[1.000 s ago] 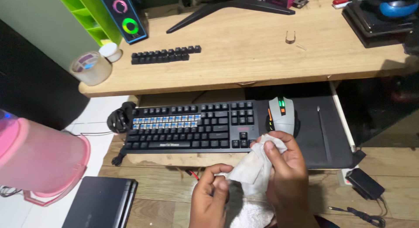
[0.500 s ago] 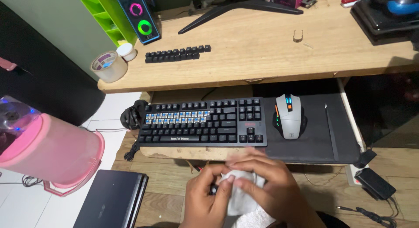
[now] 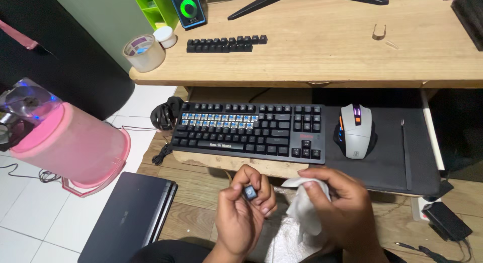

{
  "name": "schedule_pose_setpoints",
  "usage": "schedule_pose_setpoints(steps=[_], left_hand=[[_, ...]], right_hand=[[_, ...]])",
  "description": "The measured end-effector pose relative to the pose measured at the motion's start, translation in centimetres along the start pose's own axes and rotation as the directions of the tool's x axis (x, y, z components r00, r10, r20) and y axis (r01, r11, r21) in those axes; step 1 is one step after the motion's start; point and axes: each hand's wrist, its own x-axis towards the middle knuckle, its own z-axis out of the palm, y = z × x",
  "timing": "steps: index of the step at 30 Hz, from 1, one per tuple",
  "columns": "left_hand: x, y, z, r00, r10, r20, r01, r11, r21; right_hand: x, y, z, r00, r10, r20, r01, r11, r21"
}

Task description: The person sits on the floor and cleans individual black keyboard keycaps using a white cloth. They repeatedly pick up a keycap, wipe it thoroughly, and place it back onto the keyboard or the desk.

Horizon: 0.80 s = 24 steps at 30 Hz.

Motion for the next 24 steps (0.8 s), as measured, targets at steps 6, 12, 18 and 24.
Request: schedule_pose_setpoints(steps=[6,12,18,24], left_hand=[[-0.3,-0.8,-0.8,1.000,0.014,-0.020,-0.009,0.968,0.250],[-0.9,-1.4,-1.0,0.986,0.140,-0.095,-0.066,0.833,0.549],[-0.9,-2.0,-1.1,0.949,0.315,-0.009,-0.241,0.742,0.626],[-1.3,-1.7,-0.8,0.937,0.349,-0.001,-0.249,0.672,0.697]], right_hand=[[0.2,-0.5,0.6,0.982,-0.183,0.048,0.187,0.978,-0.087],[0.2,-0.7,1.1,0.965,-0.259,0.040,0.261,0.963,-0.070],[-0.3,-1.1,2.3,0.959,-0.281,0.031,0.282,0.959,-0.017],[-0.5,-1.1,2.4,0.948,-0.318,0.022,0.319,0.945,-0.077]])
